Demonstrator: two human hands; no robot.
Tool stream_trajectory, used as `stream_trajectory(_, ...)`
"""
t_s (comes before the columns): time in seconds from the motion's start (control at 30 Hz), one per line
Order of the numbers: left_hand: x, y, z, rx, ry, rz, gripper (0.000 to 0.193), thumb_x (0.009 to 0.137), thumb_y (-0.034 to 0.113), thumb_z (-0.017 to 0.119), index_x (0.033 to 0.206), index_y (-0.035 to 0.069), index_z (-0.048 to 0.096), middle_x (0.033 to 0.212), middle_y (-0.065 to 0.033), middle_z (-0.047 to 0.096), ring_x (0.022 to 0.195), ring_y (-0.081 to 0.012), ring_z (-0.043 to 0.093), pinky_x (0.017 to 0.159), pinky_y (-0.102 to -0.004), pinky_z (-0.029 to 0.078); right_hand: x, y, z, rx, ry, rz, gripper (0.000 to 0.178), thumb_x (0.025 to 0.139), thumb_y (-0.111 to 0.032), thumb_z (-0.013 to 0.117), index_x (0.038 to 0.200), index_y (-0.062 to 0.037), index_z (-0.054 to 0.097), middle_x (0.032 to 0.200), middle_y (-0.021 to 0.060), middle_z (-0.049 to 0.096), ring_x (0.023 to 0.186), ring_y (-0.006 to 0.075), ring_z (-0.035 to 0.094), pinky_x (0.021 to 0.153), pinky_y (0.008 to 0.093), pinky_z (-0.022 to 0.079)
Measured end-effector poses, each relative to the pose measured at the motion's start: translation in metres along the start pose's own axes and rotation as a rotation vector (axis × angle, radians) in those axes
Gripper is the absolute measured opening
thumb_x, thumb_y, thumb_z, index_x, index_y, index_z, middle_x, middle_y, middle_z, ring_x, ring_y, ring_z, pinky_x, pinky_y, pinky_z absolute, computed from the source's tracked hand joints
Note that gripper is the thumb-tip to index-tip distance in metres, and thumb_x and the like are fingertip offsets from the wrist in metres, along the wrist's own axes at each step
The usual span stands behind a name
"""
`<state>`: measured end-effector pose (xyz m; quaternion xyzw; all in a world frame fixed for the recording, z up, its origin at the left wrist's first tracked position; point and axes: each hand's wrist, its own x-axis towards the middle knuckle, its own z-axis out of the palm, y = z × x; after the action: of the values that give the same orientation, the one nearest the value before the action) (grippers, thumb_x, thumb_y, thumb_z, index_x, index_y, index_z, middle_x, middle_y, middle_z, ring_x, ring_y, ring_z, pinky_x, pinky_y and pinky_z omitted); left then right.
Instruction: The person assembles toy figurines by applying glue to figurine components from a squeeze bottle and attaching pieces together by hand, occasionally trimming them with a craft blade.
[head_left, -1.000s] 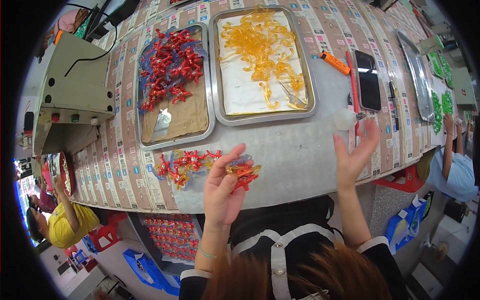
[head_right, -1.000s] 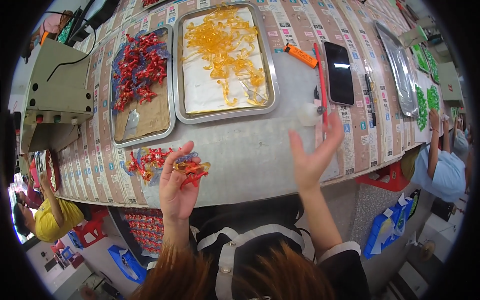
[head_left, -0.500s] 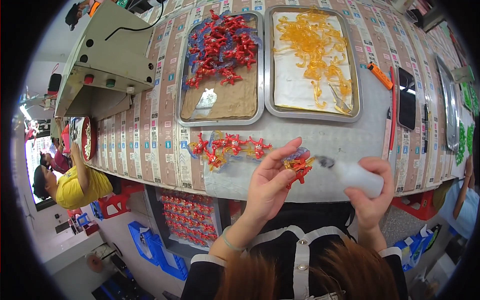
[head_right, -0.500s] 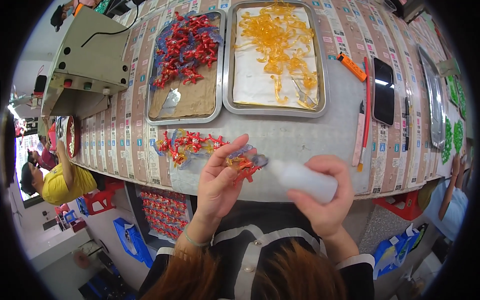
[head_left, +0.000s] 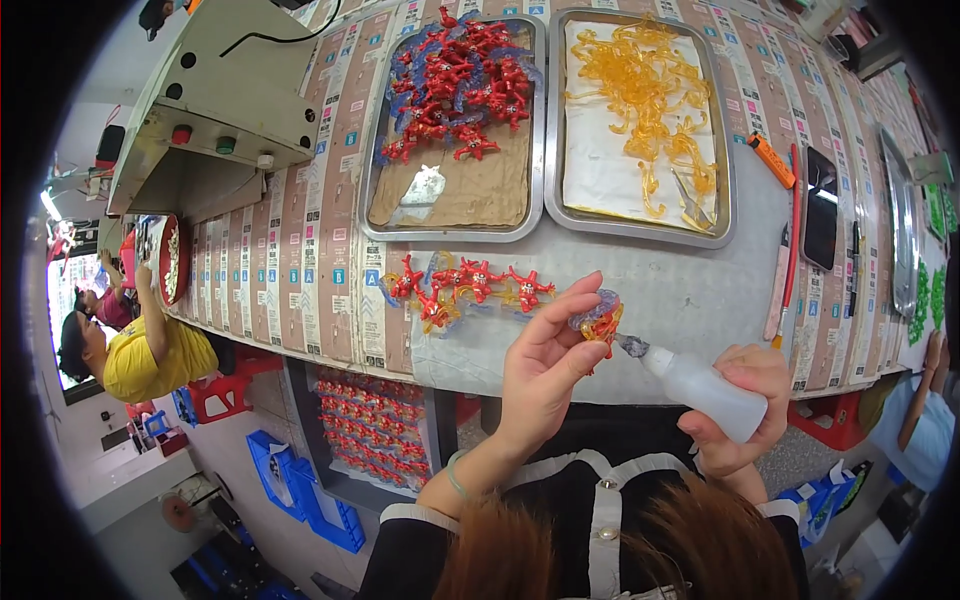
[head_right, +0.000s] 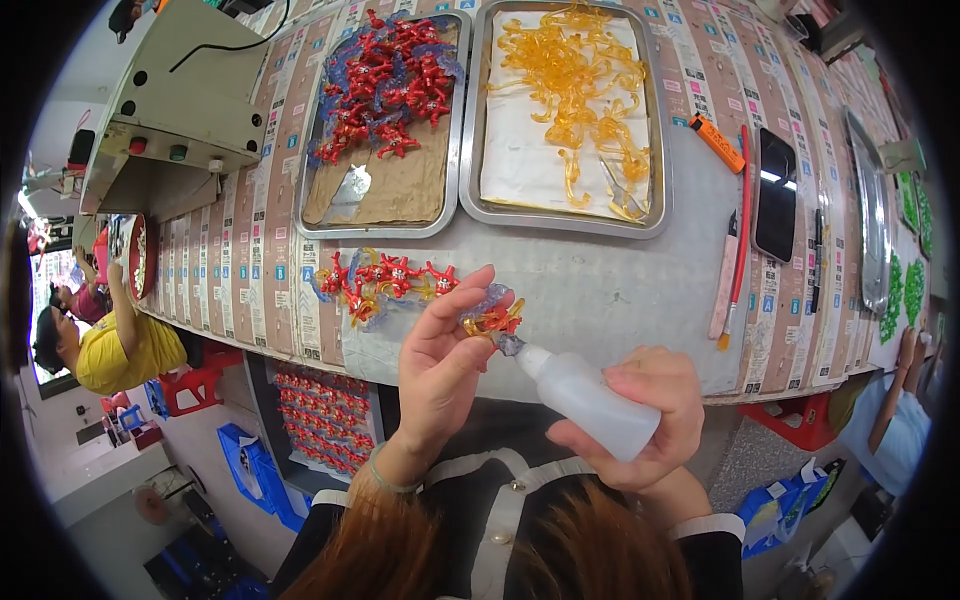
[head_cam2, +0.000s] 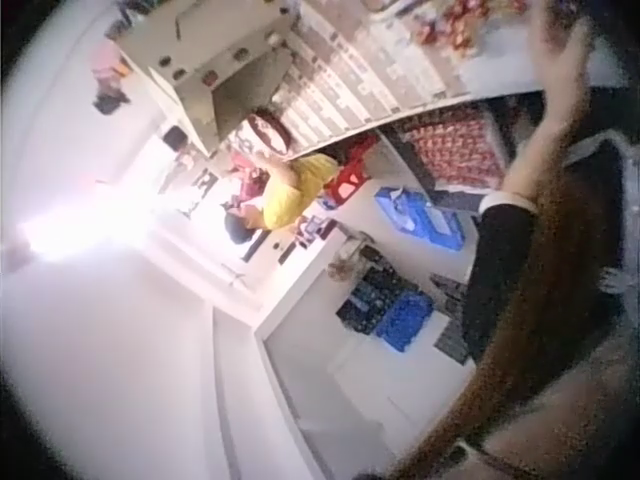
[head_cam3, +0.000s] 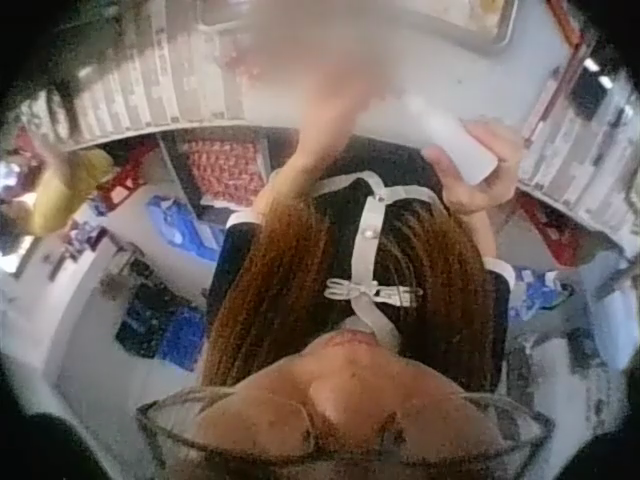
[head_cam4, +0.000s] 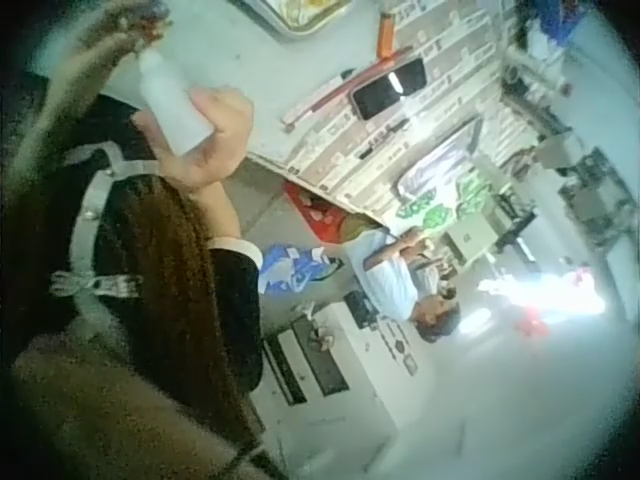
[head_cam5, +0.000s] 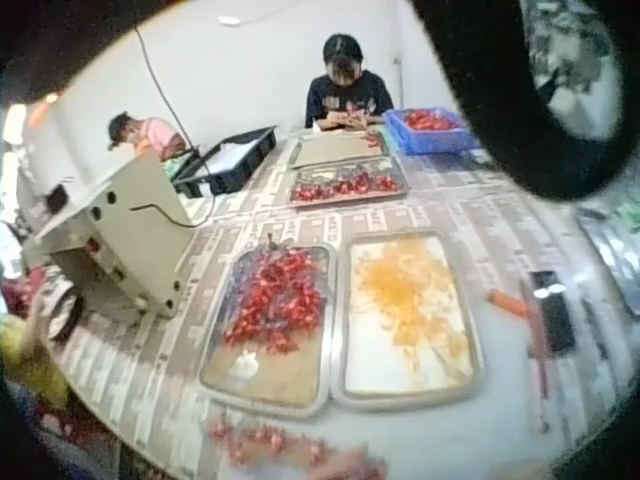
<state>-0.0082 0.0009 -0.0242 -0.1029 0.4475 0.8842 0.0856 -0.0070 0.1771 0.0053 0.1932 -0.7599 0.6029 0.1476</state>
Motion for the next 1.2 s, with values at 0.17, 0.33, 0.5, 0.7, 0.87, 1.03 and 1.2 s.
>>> stream_trajectory(0.17,0.0,0.0,0.0,-0.013,-0.002,-0.005,0.041,0.071,-0.011,0.045,0.111,-0.003,0.042,0.128,-0.0182,0.031,0.112,-0.0268,0.041,0.091,-0.035,0.036,0.0,0.0,0.0,-0.005,-0.016,0.01,0.05,0.056,-0.014,0.078,0.093,-0.0033,0.047,0.081,0.0076,0.045,0.059,0.0142,0.046,0.051,0.0239,0.036)
stream_trajectory(0.33,-0.001,0.001,0.002,-0.023,-0.009,-0.004,0.041,0.071,-0.011,0.044,0.111,-0.003,0.042,0.127,-0.0182,0.031,0.112,-0.0271,0.041,0.091,-0.0362,0.036,0.001,0.0,0.001,-0.025,-0.022,0.02,0.049,0.055,-0.011,0.078,0.093,-0.0032,0.047,0.081,0.0073,0.046,0.059,0.0141,0.047,0.051,0.0242,0.036)
stream_trajectory(0.5,-0.002,0.002,0.001,-0.009,-0.012,-0.004,0.041,0.072,-0.01,0.045,0.111,-0.003,0.042,0.127,-0.0182,0.031,0.112,-0.0272,0.041,0.09,-0.0361,0.036,0.0,0.0,0.001,-0.022,-0.031,0.017,0.049,0.054,-0.01,0.078,0.093,-0.0034,0.047,0.081,0.0072,0.046,0.059,0.014,0.047,0.051,0.0238,0.036)
stream_trajectory(0.7,0.0,-0.001,-0.001,-0.058,-0.026,-0.004,0.037,0.076,-0.006,0.047,0.112,-0.002,0.042,0.127,-0.0166,0.032,0.109,-0.0236,0.043,0.084,-0.0311,0.04,0.0,0.0,0.0,0.002,0.012,0.02,0.047,0.059,-0.015,0.076,0.093,-0.0022,0.046,0.081,0.0079,0.045,0.06,0.0147,0.046,0.052,0.0247,0.036)
stream_trajectory(0.87,0.002,0.003,-0.002,-0.286,0.001,-0.098,0.031,0.083,0.003,0.045,0.113,-0.001,0.04,0.124,-0.0153,0.036,0.106,-0.0226,0.046,0.081,-0.0296,0.043,-0.006,0.003,-0.002,0.104,0.186,0.014,0.047,0.062,-0.023,0.074,0.093,-0.0009,0.045,0.08,0.0081,0.044,0.062,0.0154,0.044,0.054,0.0258,0.037)
stream_trajectory(1.03,0.002,0.004,-0.002,-0.388,0.082,-0.169,0.028,0.087,0.011,0.041,0.113,-0.001,0.039,0.117,-0.0155,0.043,0.102,-0.0233,0.049,0.078,-0.0305,0.046,-0.009,0.004,-0.004,0.018,0.13,0.084,0.047,0.061,-0.022,0.075,0.092,-0.0003,0.047,0.081,0.008,0.044,0.063,0.015,0.045,0.056,0.0251,0.038)
stream_trajectory(1.2,0.002,0.006,0.0,-0.404,0.091,-0.199,0.029,0.087,0.011,0.041,0.113,0.0,0.039,0.117,-0.0164,0.044,0.102,-0.0232,0.05,0.076,-0.0299,0.047,-0.01,0.005,-0.002,0.019,0.103,0.126,0.045,0.059,-0.018,0.076,0.091,-0.0005,0.049,0.08,0.0077,0.045,0.063,0.0141,0.046,0.055,0.0241,0.038)
